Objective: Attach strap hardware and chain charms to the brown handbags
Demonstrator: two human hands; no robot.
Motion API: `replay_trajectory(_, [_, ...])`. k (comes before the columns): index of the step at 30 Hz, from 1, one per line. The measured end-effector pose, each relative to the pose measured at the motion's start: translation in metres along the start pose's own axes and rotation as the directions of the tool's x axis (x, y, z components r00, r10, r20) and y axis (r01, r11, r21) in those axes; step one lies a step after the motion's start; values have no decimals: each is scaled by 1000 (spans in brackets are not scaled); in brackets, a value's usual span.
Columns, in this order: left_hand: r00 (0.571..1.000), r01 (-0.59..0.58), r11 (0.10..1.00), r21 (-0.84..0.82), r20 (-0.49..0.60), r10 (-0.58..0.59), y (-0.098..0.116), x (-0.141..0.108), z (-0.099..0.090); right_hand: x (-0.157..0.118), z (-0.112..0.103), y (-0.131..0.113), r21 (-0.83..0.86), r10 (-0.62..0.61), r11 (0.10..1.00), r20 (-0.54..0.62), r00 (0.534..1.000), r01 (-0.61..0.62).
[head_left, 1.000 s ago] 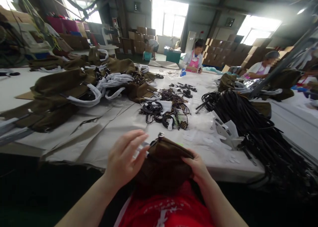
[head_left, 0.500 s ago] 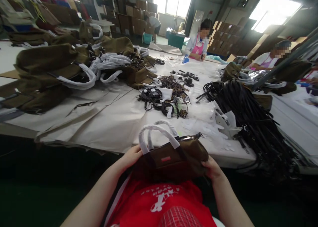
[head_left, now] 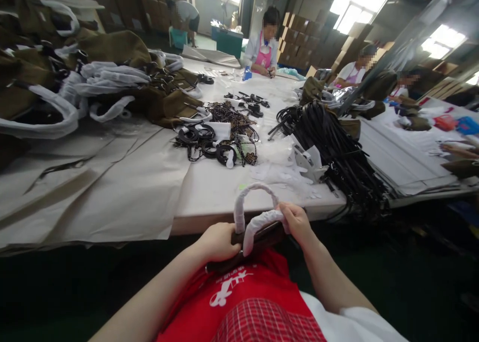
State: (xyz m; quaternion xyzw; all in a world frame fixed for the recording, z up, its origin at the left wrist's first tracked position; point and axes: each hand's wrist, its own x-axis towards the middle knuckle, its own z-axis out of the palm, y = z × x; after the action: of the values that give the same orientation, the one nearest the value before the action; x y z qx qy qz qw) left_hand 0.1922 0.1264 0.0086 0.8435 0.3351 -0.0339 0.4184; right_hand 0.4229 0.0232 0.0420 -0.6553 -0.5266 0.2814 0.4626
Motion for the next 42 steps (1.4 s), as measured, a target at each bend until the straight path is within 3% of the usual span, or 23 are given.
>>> replay_trajectory(1, [999,21,1000,-13,-27,-22,1,3,3,-1,0,-1,77,28,996,145,989,-39])
replay_trajectory(2, [998,40,998,-43,-52,-42,1,7,6,-3,0,-2,129,19,990,326,945,-64])
replay_trajectory(4, [994,64,987,-147,-83,-76,0,13,8,-5,-2,-8,156,-61,987,600,798,-42])
replay_trajectory(5, [992,68,974,-216,-89,-89,-2,16,9,-5,-1,-11,138,-87,990,640,764,-3])
replay_trajectory(6, [991,70,954,-291,-90,-100,-5,18,9,-5,0,-15,98,-85,995,623,778,30])
replay_trajectory(8, [989,68,897,-437,-86,-117,-10,24,11,-4,7,-21,-56,8,998,526,850,25])
replay_trajectory(9, [987,68,858,-510,-91,-132,-12,26,13,-4,13,-22,-145,81,989,518,852,-6])
replay_trajectory(10, [983,69,815,-576,-101,-154,-15,28,15,-5,20,-23,-224,151,974,551,821,-29])
replay_trajectory(13, [957,71,679,-730,-141,-252,-22,32,19,-11,46,-17,-324,247,946,742,623,10])
replay_trajectory(14, [948,71,637,-767,-146,-282,-24,33,19,-14,55,-13,-317,248,948,779,575,21])
replay_trajectory(15, [941,70,598,-798,-145,-305,-25,33,20,-16,63,-9,-318,266,948,784,561,-6])
replay_trajectory(18, [943,61,498,-865,-114,-314,-23,30,19,-17,80,6,-311,461,887,619,635,-342])
replay_trajectory(20, [951,50,450,-892,-96,-295,-19,28,21,-13,88,12,-239,581,800,537,612,-551])
replay_trajectory(22, [955,33,419,-908,-95,-280,-14,25,24,-9,94,14,-203,600,771,550,581,-604])
replay_trajectory(24, [957,12,404,-915,-107,-271,-9,22,27,-8,100,11,-224,577,793,576,579,-567])
replay_trajectory(27, [954,-16,403,-915,-135,-269,-7,20,27,-11,109,2,-293,534,842,574,621,-453])
replay_trajectory(30, [949,-25,407,-913,-150,-279,-11,19,23,-10,109,-2,-440,436,874,522,733,-207])
replay_trajectory(32, [946,-21,401,-916,-148,-289,-15,18,19,-4,103,-1,-551,358,833,463,811,-53])
replay_trajectory(34, [942,-16,390,-921,-145,-303,-21,18,14,3,93,0,-640,324,769,404,856,11])
replay_trajectory(39, [912,-13,374,-927,-165,-376,-36,17,3,8,73,-4,-778,339,629,290,895,14])
replay_trajectory(42, [897,-10,394,-919,-182,-403,-39,17,3,1,76,-7,-752,238,649,341,909,112])
